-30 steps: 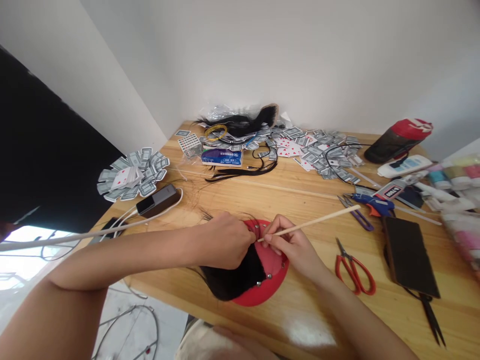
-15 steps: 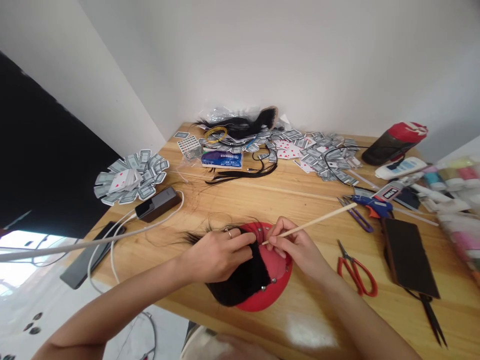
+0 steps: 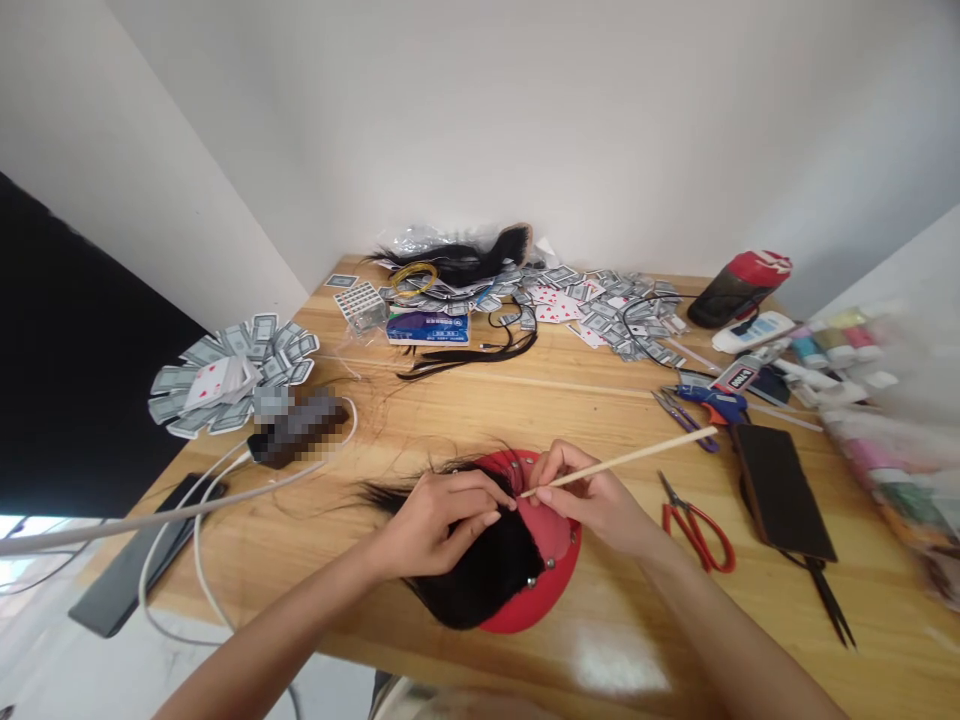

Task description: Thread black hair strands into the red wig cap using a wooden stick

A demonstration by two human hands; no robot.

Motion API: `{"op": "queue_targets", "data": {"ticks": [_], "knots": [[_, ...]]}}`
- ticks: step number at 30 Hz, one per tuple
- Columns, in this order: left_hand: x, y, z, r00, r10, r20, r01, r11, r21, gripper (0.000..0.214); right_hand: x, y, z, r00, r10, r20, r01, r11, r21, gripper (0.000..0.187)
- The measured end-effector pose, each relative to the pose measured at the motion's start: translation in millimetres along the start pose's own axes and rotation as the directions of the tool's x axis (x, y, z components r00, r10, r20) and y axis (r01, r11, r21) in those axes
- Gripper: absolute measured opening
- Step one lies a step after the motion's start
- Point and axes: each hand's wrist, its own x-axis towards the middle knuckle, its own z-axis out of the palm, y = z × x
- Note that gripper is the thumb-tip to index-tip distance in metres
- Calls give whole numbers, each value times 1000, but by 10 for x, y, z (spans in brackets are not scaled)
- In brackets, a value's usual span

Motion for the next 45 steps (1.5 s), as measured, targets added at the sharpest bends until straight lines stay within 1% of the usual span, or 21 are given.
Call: {"op": "queue_targets", "data": {"ticks": [6, 12, 18, 25, 33, 38, 45], "knots": [[-6, -7, 20, 1000, -7, -13, 7, 1000, 1, 22, -66, 34, 11, 992, -121, -35, 114, 983, -146, 14], [-5, -1, 34, 1000, -3, -26, 4, 999, 36, 21, -122, 88, 69, 977, -196, -79, 171, 955, -244, 10], [-3, 0, 45, 1000, -15, -25, 16, 999, 49, 19, -162, 182, 155, 949, -278, -152, 222, 926, -304, 12], [-2, 11, 39, 998, -62, -34, 62, 998, 21, 19, -143, 159, 234, 903, -380, -199, 284, 878, -386, 18], [13, 2, 31, 993, -99, -67, 95, 993, -65, 18, -144, 213, 282, 865, -454, -216, 325, 832, -450, 18], [15, -15, 42, 993, -101, -68, 96, 992, -76, 18, -138, 219, 297, 820, -538, -192, 396, 777, -489, 19], [24, -19, 75, 991, -107, -81, 103, 993, -63, 18, -150, 250, 297, 785, -594, -174, 438, 732, -522, 23]]}}
